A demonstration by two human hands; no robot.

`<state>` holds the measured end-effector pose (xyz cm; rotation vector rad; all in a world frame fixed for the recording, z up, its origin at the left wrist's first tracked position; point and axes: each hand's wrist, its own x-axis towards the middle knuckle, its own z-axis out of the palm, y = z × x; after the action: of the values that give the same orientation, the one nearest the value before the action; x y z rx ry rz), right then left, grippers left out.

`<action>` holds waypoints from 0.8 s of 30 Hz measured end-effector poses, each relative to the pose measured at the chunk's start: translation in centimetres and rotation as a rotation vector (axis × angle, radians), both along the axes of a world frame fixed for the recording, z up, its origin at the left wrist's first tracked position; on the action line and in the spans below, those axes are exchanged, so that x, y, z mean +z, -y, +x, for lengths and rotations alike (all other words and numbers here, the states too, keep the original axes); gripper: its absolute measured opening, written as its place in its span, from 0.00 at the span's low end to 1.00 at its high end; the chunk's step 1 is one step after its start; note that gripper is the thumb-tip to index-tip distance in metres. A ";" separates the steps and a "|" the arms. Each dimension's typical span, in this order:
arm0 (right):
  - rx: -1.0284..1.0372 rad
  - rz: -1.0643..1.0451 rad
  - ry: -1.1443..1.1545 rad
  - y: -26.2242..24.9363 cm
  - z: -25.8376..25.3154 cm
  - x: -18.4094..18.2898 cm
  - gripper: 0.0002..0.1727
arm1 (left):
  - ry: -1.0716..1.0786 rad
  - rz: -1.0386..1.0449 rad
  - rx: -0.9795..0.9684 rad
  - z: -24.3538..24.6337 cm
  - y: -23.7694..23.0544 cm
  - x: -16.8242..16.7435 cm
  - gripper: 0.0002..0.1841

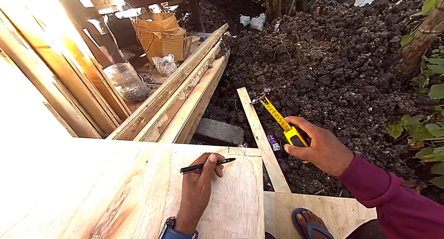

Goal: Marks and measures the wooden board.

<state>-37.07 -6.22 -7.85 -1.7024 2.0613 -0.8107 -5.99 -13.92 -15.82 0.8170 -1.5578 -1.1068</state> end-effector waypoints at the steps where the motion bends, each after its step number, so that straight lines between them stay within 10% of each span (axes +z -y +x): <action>1: 0.001 0.002 -0.001 0.0 0.0 0.0 0.41 | 0.010 -0.001 -0.014 0.0 0.0 0.0 0.21; 24: 0.160 0.369 -0.321 0.1 0.4 0.5 0.37 | 0.019 -0.077 0.017 -0.3 -0.3 -0.1 0.20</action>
<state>-36.69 -6.28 -7.33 -1.8375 2.0715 -0.0980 -6.28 -13.59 -15.93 0.7897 -1.5964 -1.0231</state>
